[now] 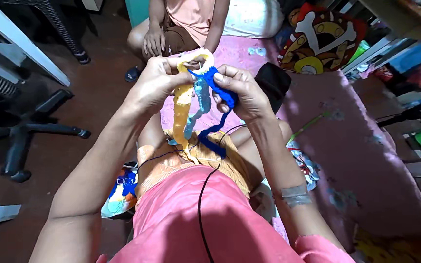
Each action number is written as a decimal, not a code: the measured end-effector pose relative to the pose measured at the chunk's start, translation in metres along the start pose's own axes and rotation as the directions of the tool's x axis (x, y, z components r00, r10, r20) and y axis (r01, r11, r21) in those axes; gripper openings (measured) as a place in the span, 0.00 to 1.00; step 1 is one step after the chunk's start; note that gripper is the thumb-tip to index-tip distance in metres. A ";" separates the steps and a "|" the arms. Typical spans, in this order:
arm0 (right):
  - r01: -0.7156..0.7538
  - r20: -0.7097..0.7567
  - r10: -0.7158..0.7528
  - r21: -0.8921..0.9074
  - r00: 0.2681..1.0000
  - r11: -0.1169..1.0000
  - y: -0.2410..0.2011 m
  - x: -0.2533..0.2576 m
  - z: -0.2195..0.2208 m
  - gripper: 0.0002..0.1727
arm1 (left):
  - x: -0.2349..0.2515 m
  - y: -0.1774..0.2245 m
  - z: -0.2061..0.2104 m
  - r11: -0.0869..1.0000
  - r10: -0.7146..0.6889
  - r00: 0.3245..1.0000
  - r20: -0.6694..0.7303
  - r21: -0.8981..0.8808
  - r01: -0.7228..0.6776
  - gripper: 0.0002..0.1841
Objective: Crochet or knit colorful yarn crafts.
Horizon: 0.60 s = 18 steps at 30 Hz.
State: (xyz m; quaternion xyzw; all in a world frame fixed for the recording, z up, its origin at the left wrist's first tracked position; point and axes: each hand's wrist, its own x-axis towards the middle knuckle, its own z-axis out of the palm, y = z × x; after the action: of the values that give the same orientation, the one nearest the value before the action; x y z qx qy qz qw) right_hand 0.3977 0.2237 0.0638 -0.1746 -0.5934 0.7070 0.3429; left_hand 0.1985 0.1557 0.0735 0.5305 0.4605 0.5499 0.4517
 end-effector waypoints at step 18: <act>0.124 -0.216 -0.346 -0.662 0.913 0.740 0.040 0.000 0.016 0.04 | 0.007 -0.018 0.008 0.671 0.229 0.970 -0.078 0.735 -0.100 0.15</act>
State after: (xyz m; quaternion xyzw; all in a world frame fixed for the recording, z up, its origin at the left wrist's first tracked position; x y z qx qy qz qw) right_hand 0.3760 0.2094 0.0293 -0.3165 -0.7490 0.3761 0.4442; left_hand 0.2068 0.1654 0.0574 0.6579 0.6259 0.4030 0.1140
